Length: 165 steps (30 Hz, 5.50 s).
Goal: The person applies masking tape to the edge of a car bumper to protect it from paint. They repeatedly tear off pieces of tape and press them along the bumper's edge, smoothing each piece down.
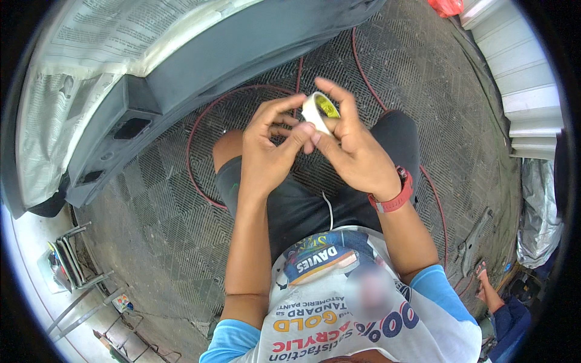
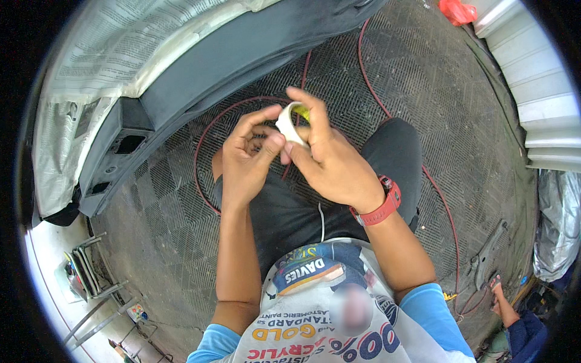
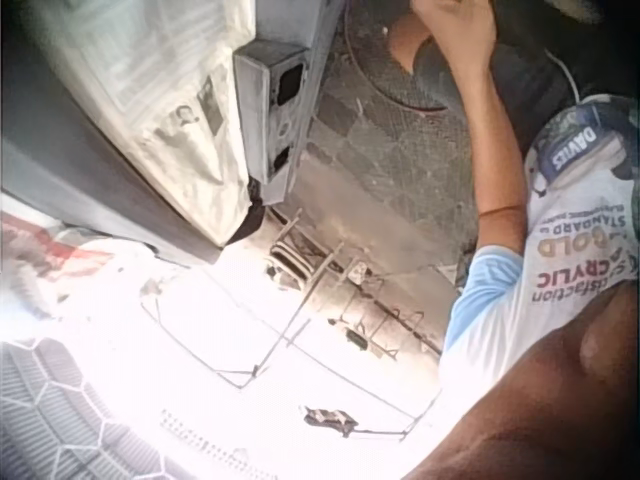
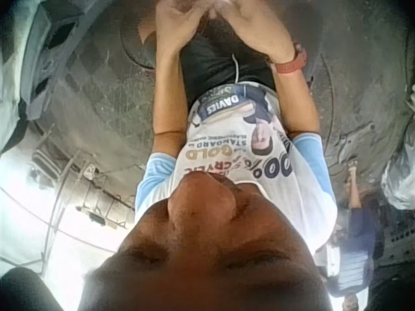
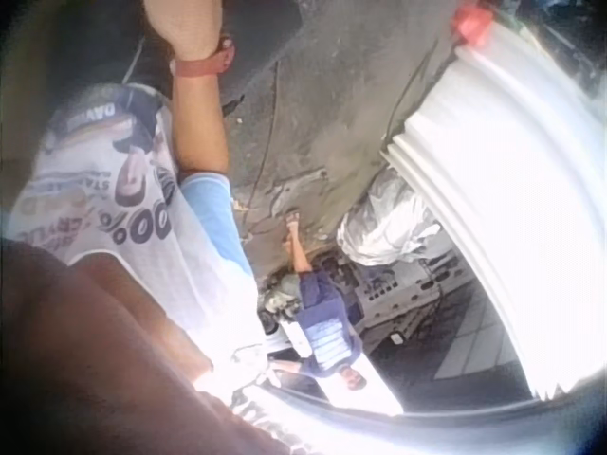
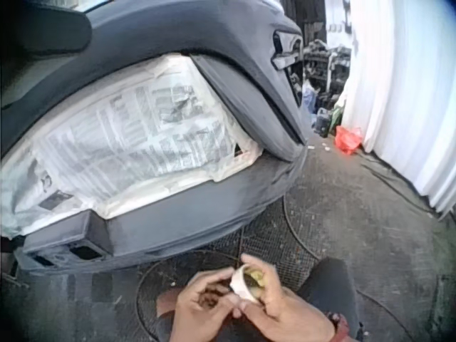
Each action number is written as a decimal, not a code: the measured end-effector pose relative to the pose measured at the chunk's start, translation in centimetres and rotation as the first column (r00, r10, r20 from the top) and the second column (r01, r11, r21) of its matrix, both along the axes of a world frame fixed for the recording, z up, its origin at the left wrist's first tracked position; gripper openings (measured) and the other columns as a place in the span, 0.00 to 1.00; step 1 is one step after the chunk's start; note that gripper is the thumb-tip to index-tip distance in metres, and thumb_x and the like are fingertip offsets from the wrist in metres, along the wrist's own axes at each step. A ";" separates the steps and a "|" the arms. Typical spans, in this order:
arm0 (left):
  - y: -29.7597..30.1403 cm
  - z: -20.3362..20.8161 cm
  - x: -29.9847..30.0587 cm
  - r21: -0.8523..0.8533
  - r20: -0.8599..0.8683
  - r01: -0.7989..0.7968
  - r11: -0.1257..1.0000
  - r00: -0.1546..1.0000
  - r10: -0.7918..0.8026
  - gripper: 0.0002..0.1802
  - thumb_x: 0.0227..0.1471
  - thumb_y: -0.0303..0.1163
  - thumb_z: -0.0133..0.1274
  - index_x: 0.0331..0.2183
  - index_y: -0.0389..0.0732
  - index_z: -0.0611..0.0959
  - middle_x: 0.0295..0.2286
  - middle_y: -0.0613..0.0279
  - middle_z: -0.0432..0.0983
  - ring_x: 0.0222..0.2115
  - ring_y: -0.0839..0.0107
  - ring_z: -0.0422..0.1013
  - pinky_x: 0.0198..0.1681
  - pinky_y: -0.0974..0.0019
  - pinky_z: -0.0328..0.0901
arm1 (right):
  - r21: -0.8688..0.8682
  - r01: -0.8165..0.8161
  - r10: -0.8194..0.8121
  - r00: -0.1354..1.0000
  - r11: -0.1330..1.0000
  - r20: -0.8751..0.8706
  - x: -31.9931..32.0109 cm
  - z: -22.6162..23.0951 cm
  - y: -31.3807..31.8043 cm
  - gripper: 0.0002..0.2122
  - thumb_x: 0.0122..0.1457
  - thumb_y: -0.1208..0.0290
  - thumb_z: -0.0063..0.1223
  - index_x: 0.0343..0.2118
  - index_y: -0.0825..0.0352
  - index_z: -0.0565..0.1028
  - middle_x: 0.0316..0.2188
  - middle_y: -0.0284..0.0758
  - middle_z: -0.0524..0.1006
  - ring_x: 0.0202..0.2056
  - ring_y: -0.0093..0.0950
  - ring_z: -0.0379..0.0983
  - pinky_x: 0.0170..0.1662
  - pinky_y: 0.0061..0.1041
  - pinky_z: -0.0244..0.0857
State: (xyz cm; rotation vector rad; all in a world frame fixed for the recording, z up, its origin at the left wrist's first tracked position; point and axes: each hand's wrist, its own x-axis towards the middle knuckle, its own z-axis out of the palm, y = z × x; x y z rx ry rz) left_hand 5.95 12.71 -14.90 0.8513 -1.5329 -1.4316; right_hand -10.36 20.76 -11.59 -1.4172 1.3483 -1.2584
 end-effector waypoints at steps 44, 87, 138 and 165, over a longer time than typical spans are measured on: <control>-9.5 11.1 -13.6 -0.671 0.139 -0.193 0.716 0.916 0.377 0.12 0.60 0.34 0.62 0.37 0.34 0.90 0.29 0.45 0.86 0.31 0.56 0.85 0.37 0.58 0.74 | -0.112 0.523 -0.209 0.516 0.845 0.830 -8.6 0.9 -20.2 0.06 0.66 0.75 0.57 0.36 0.71 0.84 0.32 0.36 0.85 0.32 0.28 0.81 0.37 0.25 0.74; -10.8 11.5 -16.0 -0.834 -0.034 -0.347 0.430 0.809 0.587 0.16 0.47 0.24 0.67 0.33 0.39 0.74 0.24 0.48 0.81 0.30 0.41 0.80 0.35 0.45 0.72 | -0.077 0.677 -0.315 0.436 0.732 0.843 -7.1 5.0 -18.3 0.13 0.65 0.73 0.61 0.49 0.74 0.82 0.46 0.42 0.84 0.43 0.32 0.83 0.45 0.31 0.76; -3.0 6.4 -5.1 -0.488 -0.146 -0.560 0.670 0.809 0.569 0.17 0.54 0.26 0.71 0.29 0.38 0.76 0.19 0.67 0.77 0.19 0.83 0.72 0.26 0.78 0.68 | -0.151 0.737 -0.614 0.643 0.659 0.458 -6.2 3.4 -18.1 0.14 0.68 0.69 0.59 0.44 0.79 0.84 0.38 0.38 0.86 0.38 0.24 0.76 0.46 0.26 0.68; -1.4 1.6 -1.7 -0.176 -0.043 -0.341 0.923 0.940 0.339 0.14 0.61 0.21 0.65 0.30 0.40 0.74 0.22 0.73 0.74 0.21 0.89 0.68 0.25 0.80 0.59 | -0.311 0.715 -0.755 0.656 0.626 -0.010 2.0 7.1 -15.6 0.32 0.67 0.65 0.55 0.70 0.75 0.64 0.59 0.59 0.68 0.61 0.55 0.63 0.65 0.56 0.53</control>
